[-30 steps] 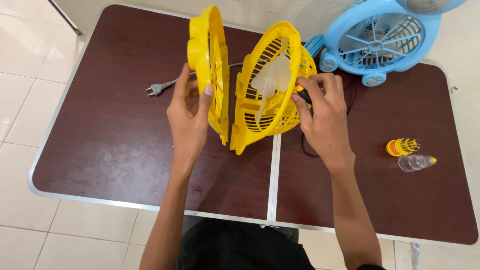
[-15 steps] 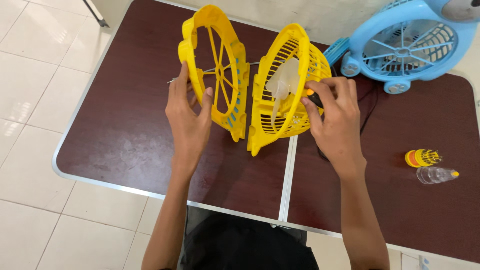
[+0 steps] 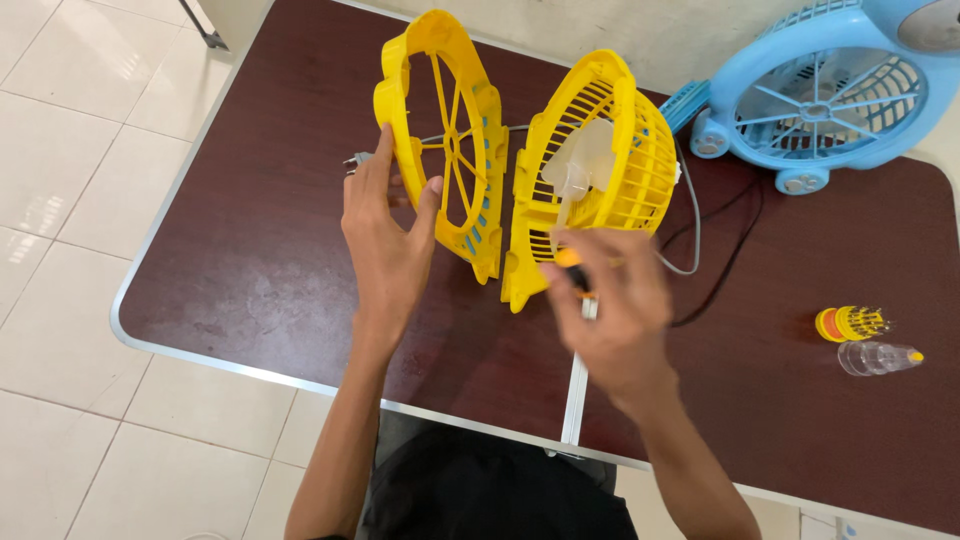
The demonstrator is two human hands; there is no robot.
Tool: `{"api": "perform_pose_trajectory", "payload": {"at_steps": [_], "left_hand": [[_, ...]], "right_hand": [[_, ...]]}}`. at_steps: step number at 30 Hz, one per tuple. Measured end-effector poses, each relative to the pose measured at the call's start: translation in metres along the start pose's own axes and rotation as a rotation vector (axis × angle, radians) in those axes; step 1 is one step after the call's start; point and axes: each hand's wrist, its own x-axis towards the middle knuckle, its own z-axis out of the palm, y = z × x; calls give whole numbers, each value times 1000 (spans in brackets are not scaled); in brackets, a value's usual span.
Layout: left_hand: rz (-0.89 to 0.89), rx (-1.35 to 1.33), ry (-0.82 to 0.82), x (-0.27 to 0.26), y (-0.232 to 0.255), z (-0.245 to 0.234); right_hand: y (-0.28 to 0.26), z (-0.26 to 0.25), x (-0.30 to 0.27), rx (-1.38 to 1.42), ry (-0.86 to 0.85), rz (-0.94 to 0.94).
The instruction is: The person uses a screwdriver to remove screws from a yellow portable fan. They separate the front grille, remove the fan blade, and continue unscrewing the rear housing. The fan is left partially disassembled on the table.
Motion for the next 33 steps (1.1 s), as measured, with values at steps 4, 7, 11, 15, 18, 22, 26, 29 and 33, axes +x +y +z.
{"api": "perform_pose_trajectory", "payload": {"at_steps": [4,7,11,15,18,22,26,29,33], "left_hand": [[-74,-55,11,-1,-8,-8],[-135,-66,30,-3,-18,-18],[-236,-101,53,-6,-35,-32],[-259,-116,78,-13,-53,-47],[-276,-55,94,-15,-66,-56],[-334,-56,109,-22,-83,-67],[-366,-27,127,-31,-105,-74],[-420,12,138,-40,-121,-78],[-506,-11,158,-52,-145,-83]], "right_hand": [[-21,34,2,96,-171,-51],[-25,70,1,142,-245,-24],[-18,111,-5,143,-325,-13],[-13,137,-12,144,-375,-49],[-15,148,-14,127,-401,-77],[-21,158,-11,145,-477,-92],[-26,166,-10,174,-506,-120],[-30,176,-10,171,-524,-151],[-35,189,-13,156,-564,-181]]}}
